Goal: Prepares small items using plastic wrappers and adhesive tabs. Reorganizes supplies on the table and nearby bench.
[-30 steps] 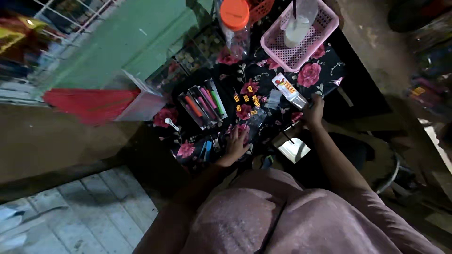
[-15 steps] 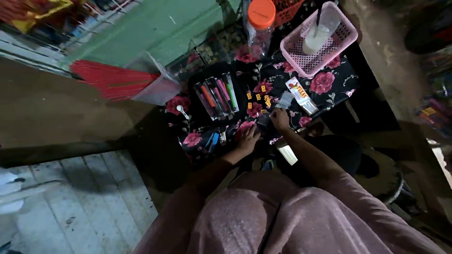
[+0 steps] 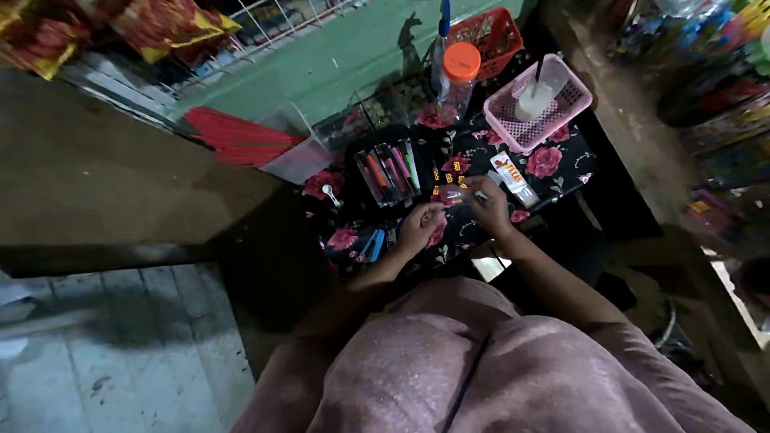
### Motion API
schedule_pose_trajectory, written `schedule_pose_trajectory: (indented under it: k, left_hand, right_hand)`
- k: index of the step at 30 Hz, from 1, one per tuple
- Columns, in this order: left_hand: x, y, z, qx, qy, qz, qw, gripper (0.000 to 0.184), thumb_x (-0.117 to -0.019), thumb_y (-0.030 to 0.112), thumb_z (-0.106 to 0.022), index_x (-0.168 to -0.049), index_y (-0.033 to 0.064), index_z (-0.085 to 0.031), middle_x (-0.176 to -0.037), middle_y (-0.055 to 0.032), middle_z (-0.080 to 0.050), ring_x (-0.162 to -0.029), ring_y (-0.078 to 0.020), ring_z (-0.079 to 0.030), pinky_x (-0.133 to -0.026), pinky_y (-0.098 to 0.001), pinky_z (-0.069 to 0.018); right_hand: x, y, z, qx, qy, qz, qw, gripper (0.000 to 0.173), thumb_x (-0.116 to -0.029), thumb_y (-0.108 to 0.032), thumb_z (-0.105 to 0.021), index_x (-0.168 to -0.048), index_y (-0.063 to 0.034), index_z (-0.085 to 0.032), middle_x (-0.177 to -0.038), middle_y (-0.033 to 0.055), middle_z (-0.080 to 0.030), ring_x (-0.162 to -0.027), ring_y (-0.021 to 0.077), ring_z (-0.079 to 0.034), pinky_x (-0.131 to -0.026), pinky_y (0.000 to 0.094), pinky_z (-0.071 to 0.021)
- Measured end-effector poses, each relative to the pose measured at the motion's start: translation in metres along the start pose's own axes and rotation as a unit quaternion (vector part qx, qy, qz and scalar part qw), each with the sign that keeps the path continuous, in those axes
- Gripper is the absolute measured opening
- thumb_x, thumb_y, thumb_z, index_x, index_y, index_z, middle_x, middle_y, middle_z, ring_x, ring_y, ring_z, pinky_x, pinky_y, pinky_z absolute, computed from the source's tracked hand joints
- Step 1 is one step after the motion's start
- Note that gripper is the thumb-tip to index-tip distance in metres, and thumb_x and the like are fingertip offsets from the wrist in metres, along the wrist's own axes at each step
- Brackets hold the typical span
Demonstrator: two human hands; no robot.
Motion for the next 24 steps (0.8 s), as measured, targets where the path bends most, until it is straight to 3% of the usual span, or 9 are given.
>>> schedule_pose_trajectory:
  k: [2, 4, 6, 9, 13, 15, 19, 22, 24]
  left_hand:
    - [-0.004, 0.024, 0.001, 0.117, 0.031, 0.026, 0.992, 0.039, -0.1058, 0.026, -0.049, -0.131, -0.0019, -0.059, -0.117, -0.0107, -0.066, -0.100, -0.0124, -0.063, -0.088, -0.0304, -0.0532]
    - [-0.006, 0.044, 0.004, 0.168, 0.052, 0.008, 0.984, 0.026, -0.1041, 0.017, -0.055, -0.121, 0.0006, -0.065, -0.106, -0.0044, -0.068, -0.089, -0.0063, -0.063, -0.079, -0.0246, -0.0535]
    - [-0.005, 0.055, 0.008, 0.165, 0.064, -0.035, 0.984, 0.018, -0.1012, 0.009, -0.059, -0.112, 0.0005, -0.069, -0.101, -0.0033, -0.071, -0.089, -0.0060, -0.065, -0.081, -0.0253, -0.0554]
    - [-0.004, 0.061, 0.015, 0.106, 0.071, -0.091, 0.988, 0.021, -0.1023, 0.010, -0.057, -0.113, -0.0035, -0.070, -0.107, -0.0085, -0.072, -0.098, -0.0079, -0.066, -0.092, -0.0285, -0.0543]
    - [-0.005, 0.065, 0.025, 0.037, 0.105, -0.175, 0.978, 0.018, -0.0987, 0.009, -0.063, -0.107, -0.0039, -0.072, -0.115, -0.0129, -0.066, -0.099, -0.0091, -0.064, -0.088, -0.0243, -0.0537]
    - [-0.004, 0.070, 0.030, 0.041, 0.105, -0.186, 0.976, 0.018, -0.0973, 0.007, -0.063, -0.109, -0.0040, -0.071, -0.119, -0.0137, -0.066, -0.098, -0.0085, -0.064, -0.084, -0.0226, -0.0544]
    - [-0.007, 0.075, 0.035, 0.034, 0.085, -0.191, 0.977, 0.016, -0.0982, 0.006, -0.062, -0.109, -0.0013, -0.071, -0.106, -0.0058, -0.073, -0.086, -0.0033, -0.065, -0.077, -0.0216, -0.0536]
    - [-0.008, 0.075, 0.038, 0.036, 0.069, -0.176, 0.981, 0.014, -0.0986, 0.005, -0.061, -0.107, -0.0010, -0.070, -0.103, -0.0056, -0.072, -0.087, -0.0051, -0.065, -0.079, -0.0232, -0.0544]
    - [-0.007, 0.075, 0.039, 0.042, 0.062, -0.163, 0.984, 0.013, -0.0985, 0.005, -0.062, -0.106, -0.0011, -0.071, -0.103, -0.0063, -0.072, -0.090, -0.0065, -0.066, -0.082, -0.0250, -0.0547]
  right_hand:
    - [0.004, -0.020, -0.001, -0.002, 0.007, 0.070, 0.998, 0.012, -0.0928, 0.002, -0.062, -0.098, 0.0080, -0.072, -0.118, 0.0248, -0.069, -0.114, 0.0351, -0.066, -0.101, 0.0483, -0.0512]
    - [0.008, -0.037, -0.001, 0.004, 0.010, 0.110, 0.994, 0.013, -0.0927, 0.002, -0.061, -0.096, 0.0043, -0.073, -0.115, 0.0219, -0.070, -0.113, 0.0343, -0.065, -0.101, 0.0499, -0.0500]
    - [0.012, -0.049, 0.001, 0.015, 0.018, 0.133, 0.991, 0.013, -0.0925, 0.003, -0.060, -0.093, 0.0036, -0.073, -0.113, 0.0207, -0.071, -0.111, 0.0330, -0.066, -0.100, 0.0487, -0.0498]
    - [0.015, -0.056, 0.006, 0.028, 0.026, 0.139, 0.990, 0.013, -0.0915, 0.004, -0.061, -0.094, 0.0043, -0.073, -0.112, 0.0215, -0.070, -0.109, 0.0328, -0.066, -0.099, 0.0475, -0.0509]
    - [0.018, -0.055, 0.009, 0.043, 0.035, 0.137, 0.989, 0.012, -0.0923, 0.002, -0.062, -0.094, 0.0039, -0.074, -0.109, 0.0202, -0.071, -0.107, 0.0325, -0.067, -0.099, 0.0479, -0.0510]
    - [0.017, -0.054, 0.009, 0.063, 0.014, 0.131, 0.989, 0.011, -0.0911, 0.004, -0.062, -0.092, 0.0049, -0.072, -0.110, 0.0211, -0.071, -0.108, 0.0353, -0.067, -0.098, 0.0507, -0.0510]
    - [0.004, -0.040, 0.005, 0.092, -0.035, 0.055, 0.994, 0.012, -0.0906, 0.005, -0.062, -0.097, 0.0095, -0.071, -0.106, 0.0249, -0.071, -0.104, 0.0385, -0.069, -0.096, 0.0520, -0.0536]
    - [-0.013, -0.017, 0.003, 0.106, -0.098, -0.106, 0.984, 0.025, -0.0963, -0.002, -0.063, -0.119, 0.0094, -0.066, -0.123, 0.0274, -0.066, -0.117, 0.0405, -0.064, -0.106, 0.0538, -0.0486]
    - [-0.022, -0.005, 0.004, 0.074, -0.092, -0.166, 0.979, 0.030, -0.0988, -0.004, -0.061, -0.126, 0.0069, -0.063, -0.130, 0.0262, -0.063, -0.122, 0.0380, -0.062, -0.108, 0.0523, -0.0471]
Point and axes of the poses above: each hand's wrist, its own x-axis away from the middle knuckle, its own z-axis out of the back of the hand, y = z × x, the point moved 3 cm from there along -x, towards the middle knuckle
